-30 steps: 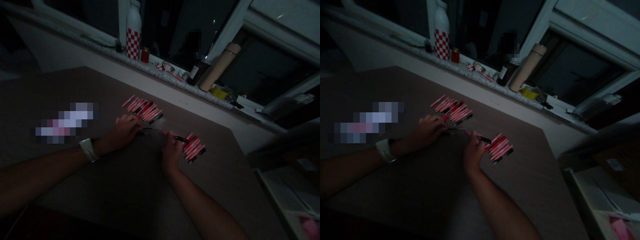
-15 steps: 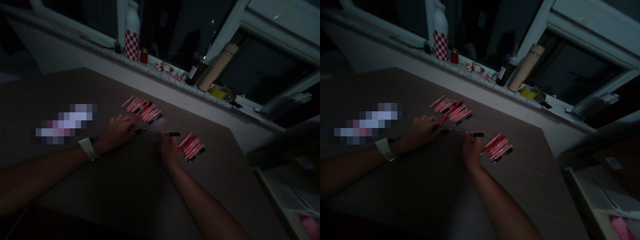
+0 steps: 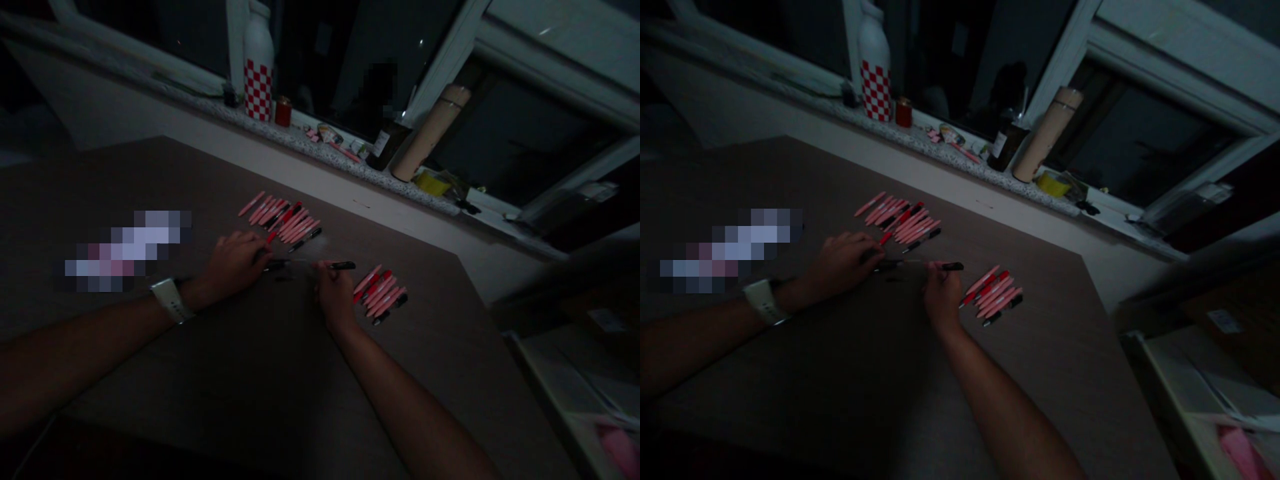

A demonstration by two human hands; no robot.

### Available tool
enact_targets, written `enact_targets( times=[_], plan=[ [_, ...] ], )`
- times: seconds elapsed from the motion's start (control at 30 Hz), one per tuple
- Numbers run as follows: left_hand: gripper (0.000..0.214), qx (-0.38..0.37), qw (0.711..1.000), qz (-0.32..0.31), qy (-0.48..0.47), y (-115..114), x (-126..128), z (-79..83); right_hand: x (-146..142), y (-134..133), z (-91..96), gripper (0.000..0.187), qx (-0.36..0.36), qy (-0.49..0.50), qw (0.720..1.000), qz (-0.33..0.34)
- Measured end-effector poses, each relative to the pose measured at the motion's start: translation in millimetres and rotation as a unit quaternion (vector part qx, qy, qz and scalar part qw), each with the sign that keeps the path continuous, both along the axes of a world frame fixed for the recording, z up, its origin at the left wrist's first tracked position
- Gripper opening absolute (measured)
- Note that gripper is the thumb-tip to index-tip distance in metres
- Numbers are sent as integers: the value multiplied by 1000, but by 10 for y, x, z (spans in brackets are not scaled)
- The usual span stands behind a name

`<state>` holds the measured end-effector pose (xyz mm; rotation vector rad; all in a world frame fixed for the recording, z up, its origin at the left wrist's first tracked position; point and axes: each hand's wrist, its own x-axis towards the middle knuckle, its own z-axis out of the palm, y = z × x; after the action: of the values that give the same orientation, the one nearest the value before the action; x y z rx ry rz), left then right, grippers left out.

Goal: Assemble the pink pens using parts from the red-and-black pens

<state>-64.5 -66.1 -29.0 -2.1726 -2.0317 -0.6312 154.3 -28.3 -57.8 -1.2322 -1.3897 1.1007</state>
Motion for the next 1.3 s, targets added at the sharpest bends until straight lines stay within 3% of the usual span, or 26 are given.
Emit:
enact_targets(
  times=[0.4,0.73,0.93,1.3],
  plan=[
    [22,-30,982,-175,-59,-62,102,52,-8,-91,64,20,127,-168,978,4],
    [21,-39,981,-189,-31,-48,72,-20,-14,-99,105,8,193,-302,931,65],
    [18,-37,983,-175,-37,-54,99,22,-15,-106,99,8,191,-290,935,70],
    [32,-38,982,-185,0,-69,87,24,-21,-70,80,19,192,-294,933,79]
  ],
)
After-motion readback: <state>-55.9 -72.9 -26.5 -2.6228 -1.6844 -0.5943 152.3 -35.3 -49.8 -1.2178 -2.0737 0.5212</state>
